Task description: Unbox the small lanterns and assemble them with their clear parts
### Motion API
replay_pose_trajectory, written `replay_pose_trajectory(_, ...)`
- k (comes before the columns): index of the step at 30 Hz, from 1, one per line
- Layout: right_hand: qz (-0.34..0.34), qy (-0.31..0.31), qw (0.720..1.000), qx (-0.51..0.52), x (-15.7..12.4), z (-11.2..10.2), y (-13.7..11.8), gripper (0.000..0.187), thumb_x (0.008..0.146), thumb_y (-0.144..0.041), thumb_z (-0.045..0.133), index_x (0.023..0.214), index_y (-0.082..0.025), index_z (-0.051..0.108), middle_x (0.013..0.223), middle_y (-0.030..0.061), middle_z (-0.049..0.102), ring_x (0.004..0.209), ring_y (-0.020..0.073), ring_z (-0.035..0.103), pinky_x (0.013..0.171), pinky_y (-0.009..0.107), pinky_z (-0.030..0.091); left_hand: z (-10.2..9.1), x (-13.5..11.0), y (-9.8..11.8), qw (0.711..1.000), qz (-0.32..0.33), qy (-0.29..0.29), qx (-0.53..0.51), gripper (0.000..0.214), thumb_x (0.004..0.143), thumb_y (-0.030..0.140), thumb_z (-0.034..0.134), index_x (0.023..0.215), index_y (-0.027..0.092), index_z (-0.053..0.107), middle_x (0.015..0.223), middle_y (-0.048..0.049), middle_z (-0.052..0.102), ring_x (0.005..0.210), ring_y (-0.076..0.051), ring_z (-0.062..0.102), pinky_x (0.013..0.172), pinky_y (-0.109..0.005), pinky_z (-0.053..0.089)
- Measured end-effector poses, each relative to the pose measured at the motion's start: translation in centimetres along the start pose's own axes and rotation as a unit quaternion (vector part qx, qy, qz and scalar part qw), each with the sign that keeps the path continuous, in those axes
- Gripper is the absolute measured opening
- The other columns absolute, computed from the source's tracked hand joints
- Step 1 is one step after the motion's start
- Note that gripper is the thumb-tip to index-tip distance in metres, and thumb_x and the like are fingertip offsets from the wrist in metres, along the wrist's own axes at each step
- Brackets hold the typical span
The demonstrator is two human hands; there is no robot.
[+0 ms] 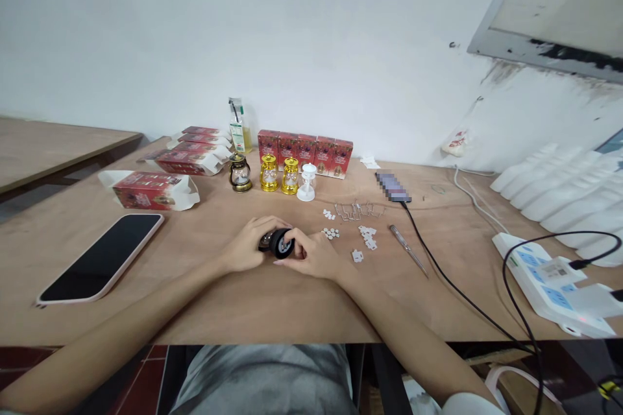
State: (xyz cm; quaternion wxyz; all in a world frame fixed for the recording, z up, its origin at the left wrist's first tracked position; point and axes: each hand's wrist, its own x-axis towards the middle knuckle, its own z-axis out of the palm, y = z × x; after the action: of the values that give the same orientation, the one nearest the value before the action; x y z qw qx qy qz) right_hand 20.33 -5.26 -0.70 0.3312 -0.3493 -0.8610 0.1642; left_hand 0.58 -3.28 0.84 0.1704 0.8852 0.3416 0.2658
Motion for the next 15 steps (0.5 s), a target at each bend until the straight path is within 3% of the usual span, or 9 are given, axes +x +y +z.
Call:
replay_pose_trajectory(5, 0.004, -0.013, 1.000, 0.005, 0.03, 0.04, 0.16, 0.034, 0.075, -0.046, 0.066, 0.092, -0.021, 0.049, 0.053, -0.0098, 0.051, 0.044, 0.0063, 0.046, 0.049, 0.017, 0.035, -0.07, 0.06, 0.08, 1.000, -0.006, -0.004, 0.008, 0.050, 0.054, 0.005, 0.049, 0.101, 0.022, 0.056, 0.110, -0.0034, 0.063, 0.104, -0.024, 0.056, 0.086, -0.036, 0.040)
replay_pose_trajectory(11, -0.014, 0.000, 1.000, 0.018, 0.02, 0.01, -0.01, 0.025, 0.081, -0.043, 0.060, 0.079, -0.021, 0.049, 0.054, -0.0081, 0.049, 0.045, 0.0061, 0.043, 0.048, 0.018, 0.033, -0.17, 0.14, -0.05, 1.000, -0.015, 0.012, -0.015, 0.056, 0.050, 0.002, 0.044, 0.102, 0.021, 0.055, 0.108, -0.0033, 0.063, 0.104, -0.023, 0.056, 0.089, -0.036, 0.039)
replay_pose_trajectory(15, 0.031, -0.014, 0.997, 0.069, 0.07, 0.26, -0.14, 0.024, 0.081, -0.039, 0.061, 0.086, -0.022, 0.045, 0.057, -0.0086, 0.047, 0.046, 0.0063, 0.042, 0.047, 0.019, 0.033, -0.10, 0.23, -0.13, 0.999, -0.035, 0.021, -0.014, 0.054, 0.051, 0.003, 0.045, 0.100, 0.021, 0.055, 0.106, -0.0027, 0.063, 0.103, -0.023, 0.056, 0.089, -0.036, 0.040)
